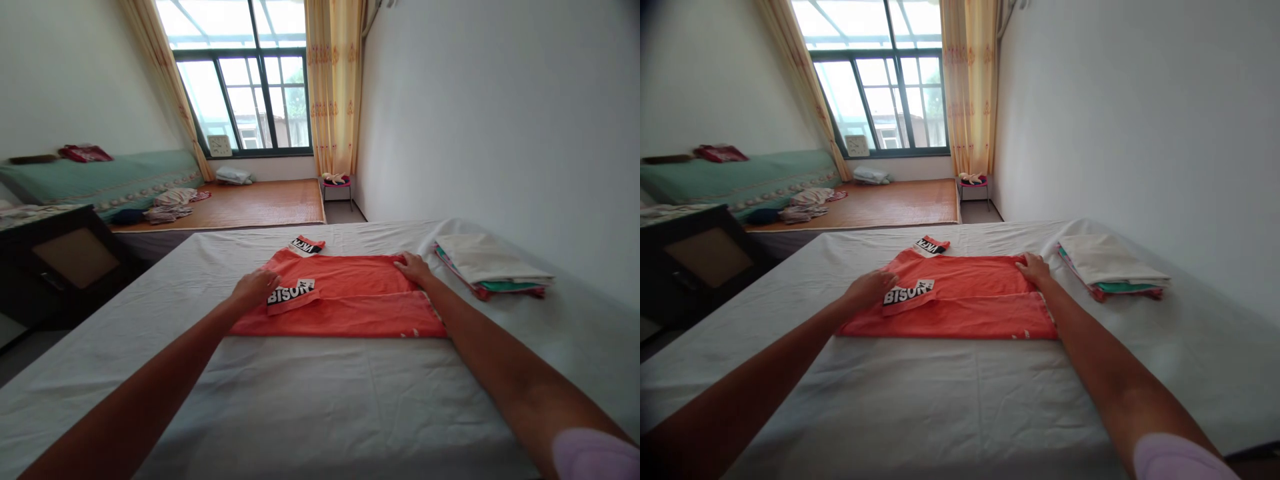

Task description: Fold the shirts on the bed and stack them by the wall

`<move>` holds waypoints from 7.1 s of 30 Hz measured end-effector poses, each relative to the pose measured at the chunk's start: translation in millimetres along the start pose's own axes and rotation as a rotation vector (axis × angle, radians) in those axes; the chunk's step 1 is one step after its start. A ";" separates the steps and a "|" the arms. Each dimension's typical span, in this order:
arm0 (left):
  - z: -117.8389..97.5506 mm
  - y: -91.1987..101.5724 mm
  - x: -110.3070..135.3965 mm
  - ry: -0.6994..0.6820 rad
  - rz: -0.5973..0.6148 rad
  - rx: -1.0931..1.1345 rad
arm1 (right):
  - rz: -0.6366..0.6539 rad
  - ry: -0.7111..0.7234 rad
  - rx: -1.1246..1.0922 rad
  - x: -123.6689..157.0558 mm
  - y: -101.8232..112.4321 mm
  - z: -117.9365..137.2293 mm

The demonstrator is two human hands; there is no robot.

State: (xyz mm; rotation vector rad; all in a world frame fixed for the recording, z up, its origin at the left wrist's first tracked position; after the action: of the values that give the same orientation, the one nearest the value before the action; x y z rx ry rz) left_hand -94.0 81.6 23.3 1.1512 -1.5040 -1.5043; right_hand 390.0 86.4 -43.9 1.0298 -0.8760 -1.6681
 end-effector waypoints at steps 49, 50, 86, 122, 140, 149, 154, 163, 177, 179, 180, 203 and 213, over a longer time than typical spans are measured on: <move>31.5 4.1 46.7 -0.047 0.155 1.107 | 0.495 0.433 -0.340 71.5 78.4 17.2; 29.5 5.5 48.1 -0.029 0.127 1.113 | 0.408 0.431 -0.286 71.0 78.9 15.3; 49.6 25.3 30.2 -0.289 0.321 0.649 | 0.200 0.493 0.139 88.5 -13.3 87.9; 33.9 -32.9 28.4 0.095 -0.238 0.452 | 0.209 0.234 -0.405 60.5 -60.2 256.4; -3.4 -54.5 35.3 -0.181 -0.069 0.163 | 0.337 0.706 -0.037 107.6 -74.2 252.5; 2.8 -63.0 27.1 -0.123 -0.102 0.199 | 0.245 0.522 0.071 109.2 -5.3 154.6; 3.8 -63.1 24.7 -0.133 -0.092 0.158 | -0.059 0.107 0.229 115.2 49.9 64.3; 0.0 -55.7 29.2 -0.138 -0.087 0.081 | 0.038 -0.154 0.176 125.7 42.1 36.5; 1.8 -54.6 29.8 -0.171 -0.095 0.146 | -0.031 0.249 0.044 90.1 47.8 130.4; 2.6 -54.6 30.3 -0.176 -0.093 0.156 | -0.005 0.270 0.063 88.1 34.5 166.5; 3.1 -54.7 30.5 -0.178 -0.095 0.160 | 0.014 0.273 0.062 88.4 26.5 182.7; 17.4 -29.8 35.0 -0.138 -0.396 0.359 | 0.357 -0.094 -0.620 122.2 17.2 136.4; 20.2 -13.9 40.5 0.071 -0.235 1.267 | 0.020 0.154 -0.705 65.4 3.7 287.6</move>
State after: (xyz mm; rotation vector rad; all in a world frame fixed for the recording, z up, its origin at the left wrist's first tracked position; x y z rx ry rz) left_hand -125.7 52.3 3.7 2.0663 -2.3875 -0.4638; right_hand 115.0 48.2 55.6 0.6376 -0.1566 -1.6657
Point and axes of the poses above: each hand's wrist, its own x-axis away from the middle knuckle, its own y-axis out of the back of the hand, z = x × y, the point moved 1 cm from there along -x, towards the middle knuckle, and after that the axes turned 3 degrees about y, right-handed, at the moved point
